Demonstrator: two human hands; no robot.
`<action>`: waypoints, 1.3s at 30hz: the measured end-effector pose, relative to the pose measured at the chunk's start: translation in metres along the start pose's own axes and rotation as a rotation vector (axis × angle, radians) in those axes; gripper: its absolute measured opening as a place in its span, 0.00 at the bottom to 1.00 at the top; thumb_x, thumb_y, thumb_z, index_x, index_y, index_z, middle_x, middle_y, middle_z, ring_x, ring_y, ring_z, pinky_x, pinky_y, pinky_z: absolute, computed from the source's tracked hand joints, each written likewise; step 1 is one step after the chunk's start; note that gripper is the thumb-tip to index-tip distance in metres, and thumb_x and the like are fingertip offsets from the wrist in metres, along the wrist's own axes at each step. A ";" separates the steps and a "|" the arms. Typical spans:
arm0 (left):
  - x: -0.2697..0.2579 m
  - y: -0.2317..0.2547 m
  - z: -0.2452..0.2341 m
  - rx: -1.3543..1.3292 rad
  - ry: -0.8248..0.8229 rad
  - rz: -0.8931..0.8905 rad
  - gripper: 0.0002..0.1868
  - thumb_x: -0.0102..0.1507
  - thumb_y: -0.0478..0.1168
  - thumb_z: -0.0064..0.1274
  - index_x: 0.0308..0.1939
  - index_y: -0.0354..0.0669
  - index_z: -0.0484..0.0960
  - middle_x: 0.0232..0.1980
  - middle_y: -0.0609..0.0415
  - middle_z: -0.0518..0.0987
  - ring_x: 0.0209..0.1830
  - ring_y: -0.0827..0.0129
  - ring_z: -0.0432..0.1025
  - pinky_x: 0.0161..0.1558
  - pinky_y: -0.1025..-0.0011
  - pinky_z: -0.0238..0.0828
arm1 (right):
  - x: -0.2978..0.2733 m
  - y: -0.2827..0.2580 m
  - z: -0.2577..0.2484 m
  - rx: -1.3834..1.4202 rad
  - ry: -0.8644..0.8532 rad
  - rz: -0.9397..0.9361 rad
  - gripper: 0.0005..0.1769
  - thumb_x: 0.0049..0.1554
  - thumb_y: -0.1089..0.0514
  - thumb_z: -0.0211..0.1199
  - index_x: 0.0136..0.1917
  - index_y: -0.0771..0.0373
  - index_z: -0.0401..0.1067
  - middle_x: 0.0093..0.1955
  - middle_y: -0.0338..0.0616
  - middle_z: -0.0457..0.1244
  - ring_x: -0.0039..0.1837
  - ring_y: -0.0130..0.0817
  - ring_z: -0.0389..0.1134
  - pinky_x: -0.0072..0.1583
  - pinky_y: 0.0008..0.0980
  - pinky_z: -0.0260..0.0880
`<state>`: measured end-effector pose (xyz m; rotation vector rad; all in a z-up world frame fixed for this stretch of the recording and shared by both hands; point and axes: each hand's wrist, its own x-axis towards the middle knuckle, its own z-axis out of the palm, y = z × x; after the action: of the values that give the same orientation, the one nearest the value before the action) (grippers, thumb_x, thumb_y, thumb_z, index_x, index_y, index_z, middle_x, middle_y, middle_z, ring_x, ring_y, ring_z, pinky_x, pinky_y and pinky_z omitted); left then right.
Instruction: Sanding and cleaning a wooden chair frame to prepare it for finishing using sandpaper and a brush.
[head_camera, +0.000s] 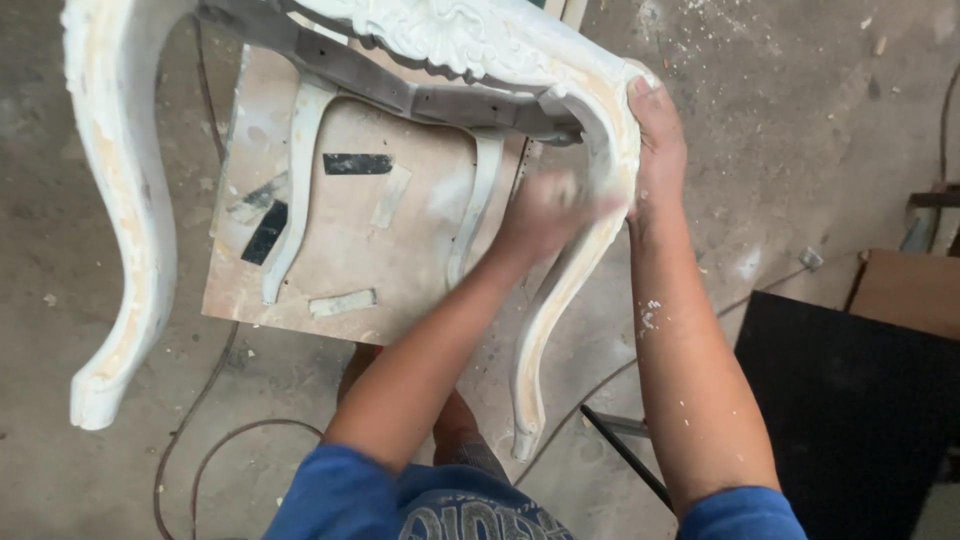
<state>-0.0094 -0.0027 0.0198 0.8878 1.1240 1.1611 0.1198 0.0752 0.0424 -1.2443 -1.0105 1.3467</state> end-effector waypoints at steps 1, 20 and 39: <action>-0.024 -0.007 -0.012 0.085 -0.155 -0.130 0.30 0.51 0.55 0.69 0.18 0.58 0.57 0.20 0.71 0.55 0.21 0.83 0.51 0.26 0.74 0.39 | -0.002 -0.004 0.004 0.081 -0.030 0.023 0.22 0.61 0.49 0.61 0.63 0.64 0.71 0.56 0.43 0.70 0.56 0.32 0.72 0.58 0.29 0.72; -0.164 -0.012 -0.096 0.558 -0.564 -0.647 0.12 0.58 0.45 0.66 0.30 0.46 0.80 0.84 0.49 0.54 0.84 0.51 0.46 0.78 0.47 0.45 | -0.001 -0.005 -0.004 0.112 -0.001 0.141 0.16 0.60 0.52 0.65 0.58 0.60 0.78 0.44 0.38 0.72 0.42 0.27 0.71 0.47 0.28 0.74; -0.305 -0.063 -0.117 0.006 0.192 -0.257 0.13 0.67 0.41 0.59 0.27 0.44 0.81 0.23 0.63 0.74 0.23 0.81 0.65 0.25 0.76 0.61 | -0.297 0.047 -0.029 -0.363 -0.454 0.654 0.31 0.44 0.69 0.64 0.63 0.65 0.72 0.52 0.48 0.71 0.48 0.37 0.70 0.48 0.33 0.71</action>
<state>-0.1158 -0.3169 -0.0054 0.6235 1.3557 1.0449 0.1332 -0.2264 0.0385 -1.6722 -1.2555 2.0837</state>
